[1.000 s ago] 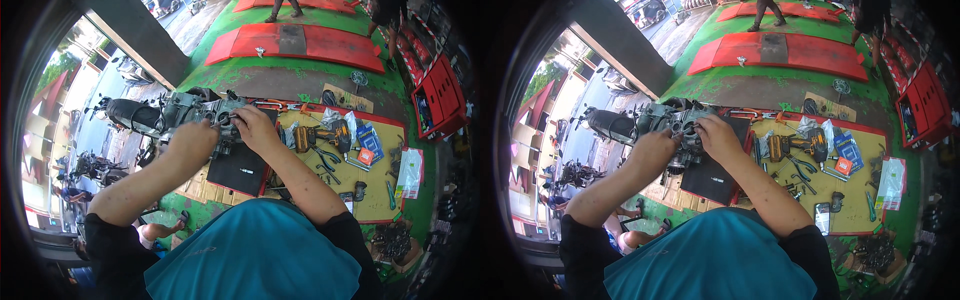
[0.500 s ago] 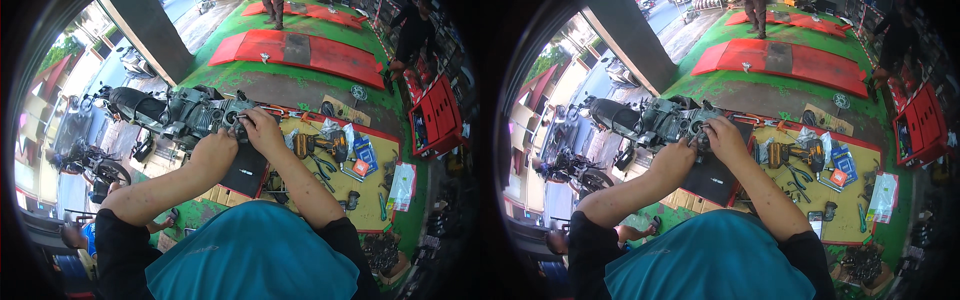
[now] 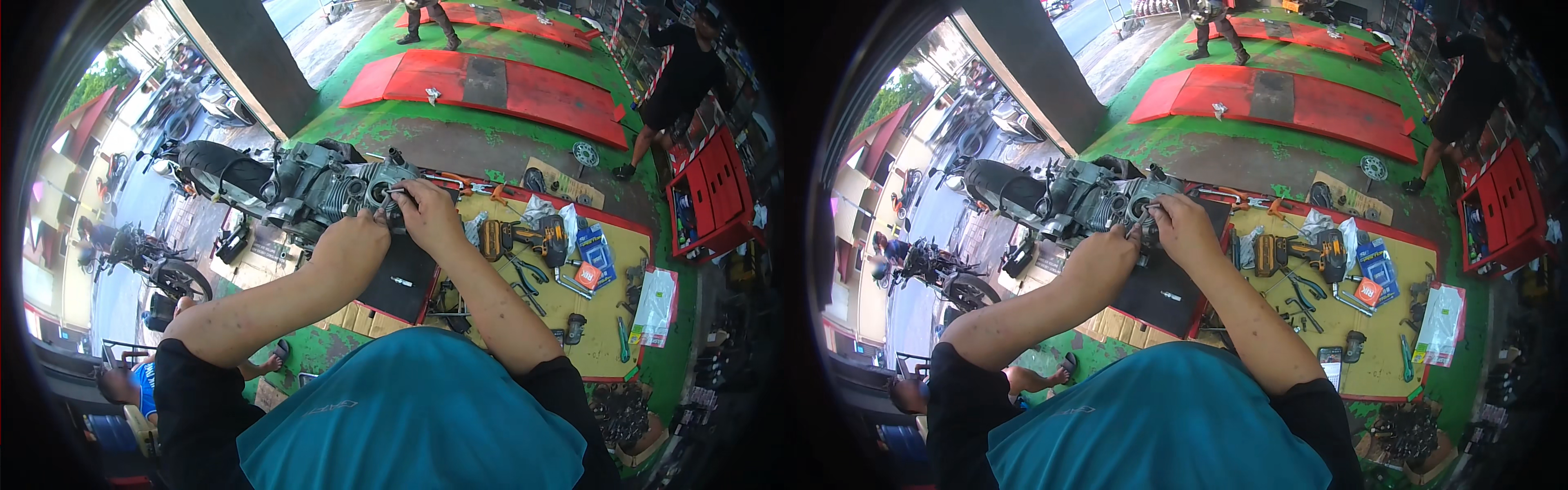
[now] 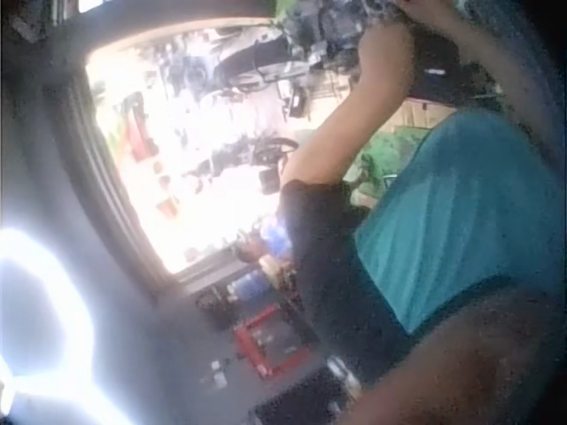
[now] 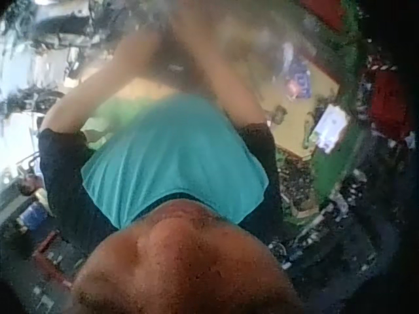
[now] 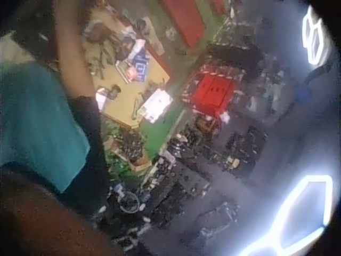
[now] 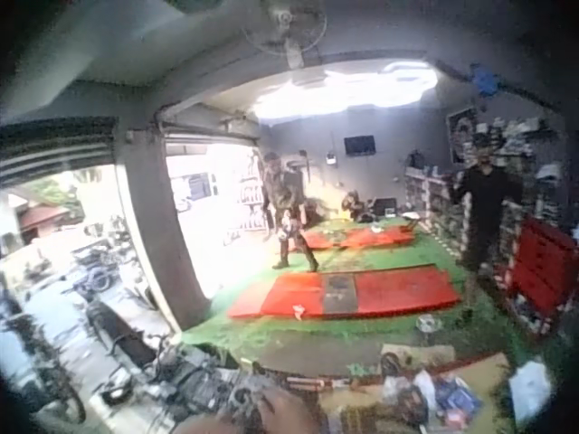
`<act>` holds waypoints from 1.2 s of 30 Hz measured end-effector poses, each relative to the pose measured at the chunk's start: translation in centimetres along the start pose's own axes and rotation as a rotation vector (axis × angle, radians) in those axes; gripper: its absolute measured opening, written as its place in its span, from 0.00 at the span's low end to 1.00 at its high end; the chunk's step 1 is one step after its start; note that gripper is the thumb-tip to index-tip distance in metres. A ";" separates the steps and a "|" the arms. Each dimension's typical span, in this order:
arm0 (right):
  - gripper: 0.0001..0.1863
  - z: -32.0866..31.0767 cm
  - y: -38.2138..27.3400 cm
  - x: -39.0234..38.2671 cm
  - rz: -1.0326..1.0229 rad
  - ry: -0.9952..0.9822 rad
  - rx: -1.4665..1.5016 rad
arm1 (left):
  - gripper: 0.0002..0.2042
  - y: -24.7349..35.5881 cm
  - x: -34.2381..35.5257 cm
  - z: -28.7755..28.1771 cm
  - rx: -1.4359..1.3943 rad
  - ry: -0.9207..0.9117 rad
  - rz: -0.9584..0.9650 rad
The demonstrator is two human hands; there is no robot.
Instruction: The person retrieves a wrench from a toolbox and proceeds to work on a motorcycle engine block placed on a workbench. They use the wrench to tighten bolts on the engine casing while another person observes and occasionally assists.
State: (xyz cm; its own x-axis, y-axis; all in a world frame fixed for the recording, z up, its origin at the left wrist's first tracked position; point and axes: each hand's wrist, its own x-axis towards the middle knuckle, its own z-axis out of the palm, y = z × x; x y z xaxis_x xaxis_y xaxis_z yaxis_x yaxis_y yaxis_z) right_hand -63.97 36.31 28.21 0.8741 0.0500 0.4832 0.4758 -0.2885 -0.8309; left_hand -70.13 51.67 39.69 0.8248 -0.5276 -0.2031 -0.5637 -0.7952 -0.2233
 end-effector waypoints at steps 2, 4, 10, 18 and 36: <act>0.10 -0.1 0.0 0.0 0.000 -0.005 -0.015 | 0.25 -0.1 0.1 0.0 -0.011 0.008 0.012; 0.09 0.0 -0.1 0.1 -0.018 -0.008 -0.022 | 0.23 -0.4 0.1 -0.2 -0.002 -0.001 0.037; 0.09 0.3 0.6 0.0 0.014 -0.003 -0.060 | 0.12 -1.6 0.4 -0.5 -0.042 0.027 0.135; 0.08 0.4 0.3 -0.2 0.080 -0.011 -0.016 | 0.04 -4.6 2.0 -4.7 0.062 0.018 0.121; 0.09 0.5 1.0 -0.5 -0.028 0.036 -0.147 | 0.11 -7.6 5.6 -6.2 0.197 -0.150 0.366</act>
State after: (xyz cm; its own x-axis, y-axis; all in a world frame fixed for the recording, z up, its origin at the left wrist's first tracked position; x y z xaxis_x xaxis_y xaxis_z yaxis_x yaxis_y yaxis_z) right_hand -63.83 36.50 26.97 0.8554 0.0268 0.5173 0.4783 -0.4242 -0.7690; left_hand -60.94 52.90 46.16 0.5621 -0.7033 -0.4353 -0.8270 -0.4845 -0.2851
